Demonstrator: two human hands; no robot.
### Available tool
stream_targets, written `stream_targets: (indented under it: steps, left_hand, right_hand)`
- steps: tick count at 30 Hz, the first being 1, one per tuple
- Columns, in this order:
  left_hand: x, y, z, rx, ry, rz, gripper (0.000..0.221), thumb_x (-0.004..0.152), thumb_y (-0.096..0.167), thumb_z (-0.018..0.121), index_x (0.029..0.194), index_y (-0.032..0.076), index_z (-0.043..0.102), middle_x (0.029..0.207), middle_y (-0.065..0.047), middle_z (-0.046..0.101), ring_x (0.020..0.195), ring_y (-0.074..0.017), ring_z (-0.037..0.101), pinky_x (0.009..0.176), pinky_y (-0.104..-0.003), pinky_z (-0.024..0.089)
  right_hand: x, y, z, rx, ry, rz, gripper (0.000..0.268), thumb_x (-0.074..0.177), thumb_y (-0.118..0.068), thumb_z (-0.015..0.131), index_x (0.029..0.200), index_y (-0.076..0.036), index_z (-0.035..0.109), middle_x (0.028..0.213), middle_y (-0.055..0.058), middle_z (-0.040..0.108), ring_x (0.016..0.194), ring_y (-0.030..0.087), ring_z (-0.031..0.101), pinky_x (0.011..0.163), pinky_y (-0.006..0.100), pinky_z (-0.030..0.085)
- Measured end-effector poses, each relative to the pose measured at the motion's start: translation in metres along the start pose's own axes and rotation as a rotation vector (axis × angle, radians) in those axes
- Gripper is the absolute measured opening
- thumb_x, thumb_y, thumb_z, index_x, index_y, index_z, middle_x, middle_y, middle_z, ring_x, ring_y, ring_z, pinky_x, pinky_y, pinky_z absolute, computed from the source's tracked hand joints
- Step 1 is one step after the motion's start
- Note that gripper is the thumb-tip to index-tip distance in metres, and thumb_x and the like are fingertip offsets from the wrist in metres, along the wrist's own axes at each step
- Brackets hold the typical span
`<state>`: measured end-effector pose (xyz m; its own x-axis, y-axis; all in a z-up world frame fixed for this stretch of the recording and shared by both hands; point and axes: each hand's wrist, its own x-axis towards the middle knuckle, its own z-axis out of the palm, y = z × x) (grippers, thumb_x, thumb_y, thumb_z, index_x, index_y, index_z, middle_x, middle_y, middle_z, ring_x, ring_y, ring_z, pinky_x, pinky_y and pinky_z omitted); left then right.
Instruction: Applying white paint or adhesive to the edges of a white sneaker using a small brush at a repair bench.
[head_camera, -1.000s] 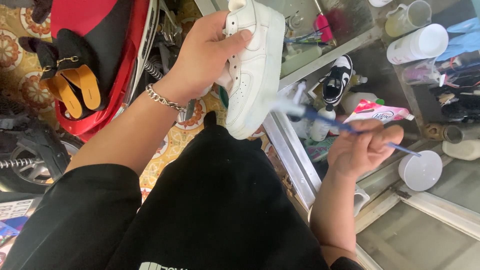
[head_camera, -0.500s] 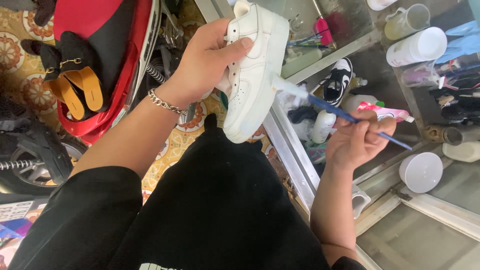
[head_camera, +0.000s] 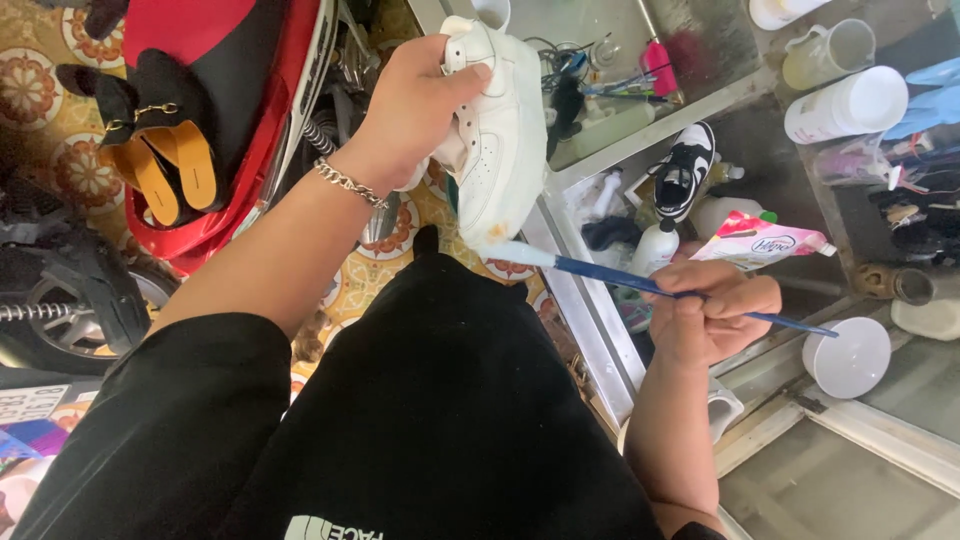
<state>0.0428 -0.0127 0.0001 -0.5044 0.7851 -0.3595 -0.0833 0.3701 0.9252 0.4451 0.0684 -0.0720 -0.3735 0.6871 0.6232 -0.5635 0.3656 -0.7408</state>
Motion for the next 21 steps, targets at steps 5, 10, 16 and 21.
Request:
stream_targets:
  steps: [5,10,16,21]
  left_hand:
    - [-0.001,0.003,0.002,0.027,0.019,-0.037,0.017,0.116,0.029,0.073,0.108,0.015,0.079,0.101,0.002,0.088,0.091,-0.0144,0.087,0.079,-0.034,0.067]
    - [0.006,-0.007,-0.001,-0.004,0.045,-0.049,0.019,0.117,0.027,0.075,0.102,0.015,0.077,0.096,0.001,0.085,0.087,-0.0145,0.084,0.078,-0.034,0.065]
    - [0.006,-0.009,-0.003,0.008,0.051,-0.059,0.025,0.119,0.025,0.073,0.096,0.017,0.070,0.090,0.004,0.076,0.082,-0.0132,0.075,0.076,-0.034,0.057]
    - [-0.004,-0.002,-0.018,-0.135,0.022,-0.090,0.016,0.124,0.023,0.071,0.115,0.012,0.079,0.110,-0.001,0.095,0.102,-0.0163,0.097,0.082,-0.031,0.078]
  right_hand:
    - [0.002,0.010,-0.017,-0.069,0.099,-0.011,0.029,0.122,-0.008,0.081,0.124,-0.018,0.054,0.114,0.022,0.079,0.095,0.028,0.084,0.076,0.039,0.076]
    - [0.008,-0.004,0.007,-0.042,-0.008,-0.044,0.030,0.116,-0.007,0.086,0.119,-0.018,0.058,0.110,0.019,0.084,0.098,0.022,0.090,0.079,0.032,0.080]
    - [0.000,0.025,-0.022,-0.105,0.139,-0.036,0.033,0.120,0.016,0.068,0.123,-0.013,0.052,0.111,0.027,0.077,0.108,0.025,0.087,0.080,0.040,0.079]
    - [0.002,0.047,-0.016,-0.268,0.320,0.054,0.025,0.129,0.001,0.073,0.127,-0.017,0.056,0.117,0.029,0.080,0.088,0.024,0.079,0.076,0.036,0.071]
